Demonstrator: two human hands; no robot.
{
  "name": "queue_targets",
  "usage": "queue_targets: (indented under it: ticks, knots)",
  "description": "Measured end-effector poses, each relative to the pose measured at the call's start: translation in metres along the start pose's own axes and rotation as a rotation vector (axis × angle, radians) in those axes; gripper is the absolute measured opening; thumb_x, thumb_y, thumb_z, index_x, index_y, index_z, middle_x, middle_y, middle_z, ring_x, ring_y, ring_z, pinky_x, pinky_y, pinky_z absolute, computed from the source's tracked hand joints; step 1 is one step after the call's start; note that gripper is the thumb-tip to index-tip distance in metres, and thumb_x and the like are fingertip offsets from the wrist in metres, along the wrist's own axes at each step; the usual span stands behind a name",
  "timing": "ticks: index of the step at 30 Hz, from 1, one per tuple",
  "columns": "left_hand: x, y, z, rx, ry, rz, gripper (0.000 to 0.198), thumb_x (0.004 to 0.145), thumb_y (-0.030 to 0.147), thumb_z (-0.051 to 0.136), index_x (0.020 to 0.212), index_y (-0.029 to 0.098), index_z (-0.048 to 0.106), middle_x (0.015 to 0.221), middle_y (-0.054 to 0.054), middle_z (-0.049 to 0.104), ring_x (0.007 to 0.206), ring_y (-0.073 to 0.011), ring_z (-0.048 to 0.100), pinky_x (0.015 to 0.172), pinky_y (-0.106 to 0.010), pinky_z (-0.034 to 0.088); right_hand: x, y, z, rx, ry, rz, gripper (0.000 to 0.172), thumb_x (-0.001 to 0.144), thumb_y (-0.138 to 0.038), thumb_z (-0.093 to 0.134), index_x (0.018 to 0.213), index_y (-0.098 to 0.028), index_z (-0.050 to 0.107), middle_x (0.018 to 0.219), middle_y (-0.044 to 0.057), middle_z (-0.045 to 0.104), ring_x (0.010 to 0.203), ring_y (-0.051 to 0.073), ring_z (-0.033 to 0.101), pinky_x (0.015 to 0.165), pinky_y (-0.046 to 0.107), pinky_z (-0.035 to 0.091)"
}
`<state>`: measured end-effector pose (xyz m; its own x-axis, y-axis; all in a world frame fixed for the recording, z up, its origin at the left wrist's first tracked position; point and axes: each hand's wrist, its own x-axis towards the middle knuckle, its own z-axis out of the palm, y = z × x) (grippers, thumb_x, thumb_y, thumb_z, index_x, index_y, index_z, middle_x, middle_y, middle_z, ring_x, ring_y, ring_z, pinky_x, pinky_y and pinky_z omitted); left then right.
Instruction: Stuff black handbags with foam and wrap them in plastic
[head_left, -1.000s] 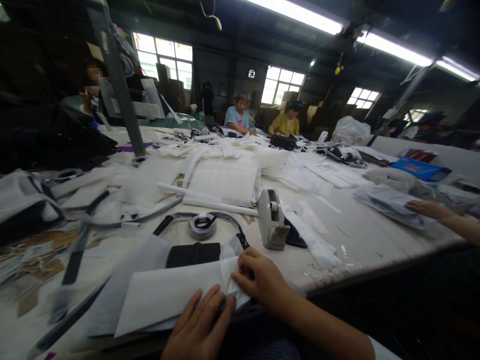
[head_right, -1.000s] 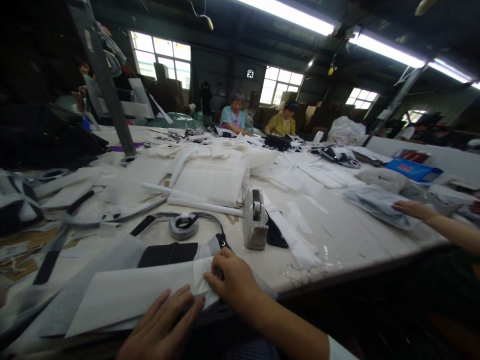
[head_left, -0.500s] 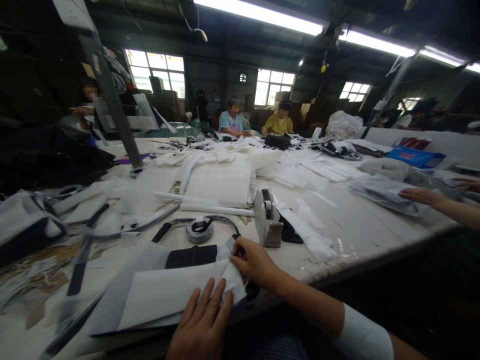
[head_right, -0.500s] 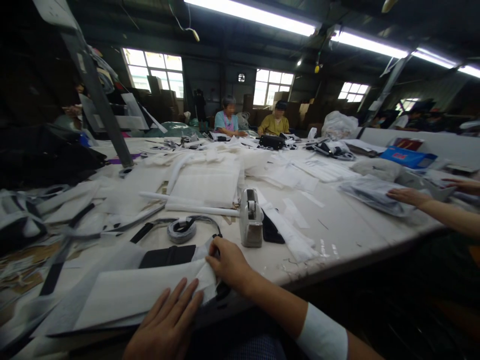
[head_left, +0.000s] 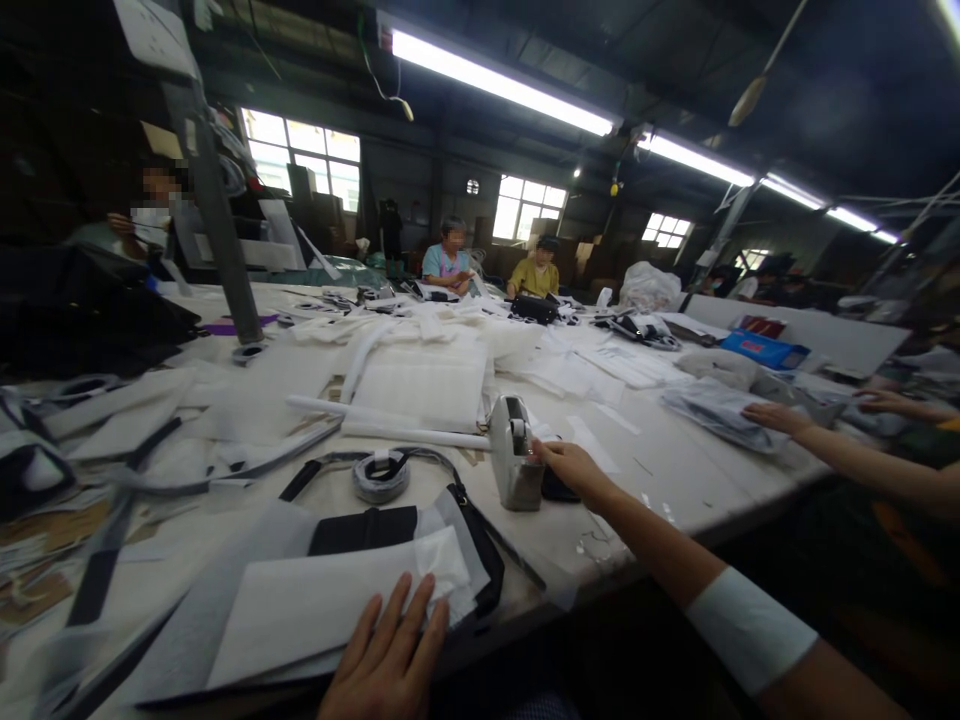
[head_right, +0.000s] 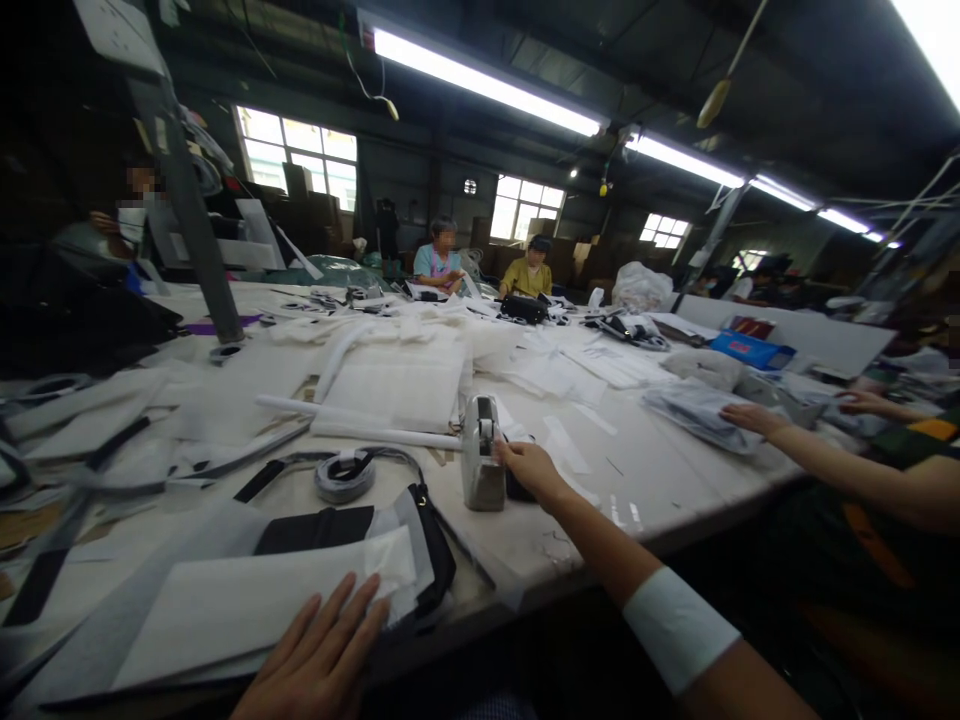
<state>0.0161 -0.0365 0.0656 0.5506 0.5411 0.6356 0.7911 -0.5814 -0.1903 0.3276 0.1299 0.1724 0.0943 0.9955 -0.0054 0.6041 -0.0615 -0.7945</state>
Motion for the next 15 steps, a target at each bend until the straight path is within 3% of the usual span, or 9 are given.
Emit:
queue_targets:
  ticks: [4, 8, 15]
  knots:
    - [-0.001, 0.004, 0.005, -0.056, 0.032, -0.072, 0.041, 0.093, 0.028, 0.044, 0.130, 0.023, 0.059, 0.138, -0.003, 0.059, 0.125, -0.0236, 0.056, 0.122, -0.038, 0.009, 0.006, -0.006, 0.005, 0.167, -0.064, 0.195, 0.044, 0.086, -0.054, 0.057, 0.087, -0.014, 0.075, 0.093, 0.011, 0.076, 0.084, 0.022, 0.065, 0.074, 0.034, 0.045]
    - [0.000, 0.000, 0.003, 0.012, 0.014, -0.006, 0.043, 0.090, 0.023, 0.046, 0.132, 0.024, 0.058, 0.137, -0.002, 0.060, 0.124, -0.0227, 0.057, 0.122, -0.038, 0.007, 0.007, -0.016, 0.000, 0.345, -0.076, 0.325, 0.035, 0.082, -0.049, 0.066, 0.085, -0.015, 0.072, 0.094, 0.010, 0.076, 0.091, 0.022, 0.066, 0.080, 0.036, 0.045]
    - [0.003, -0.008, -0.003, 0.175, -0.023, 0.116, 0.058, 0.078, 0.007, 0.044, 0.132, 0.023, 0.057, 0.136, -0.003, 0.061, 0.121, -0.0225, 0.060, 0.122, -0.044, 0.006, -0.021, -0.043, -0.009, 0.674, 0.013, 0.258, 0.029, 0.082, -0.045, 0.071, 0.086, -0.017, 0.071, 0.097, 0.007, 0.075, 0.098, 0.019, 0.067, 0.090, 0.030, 0.048]
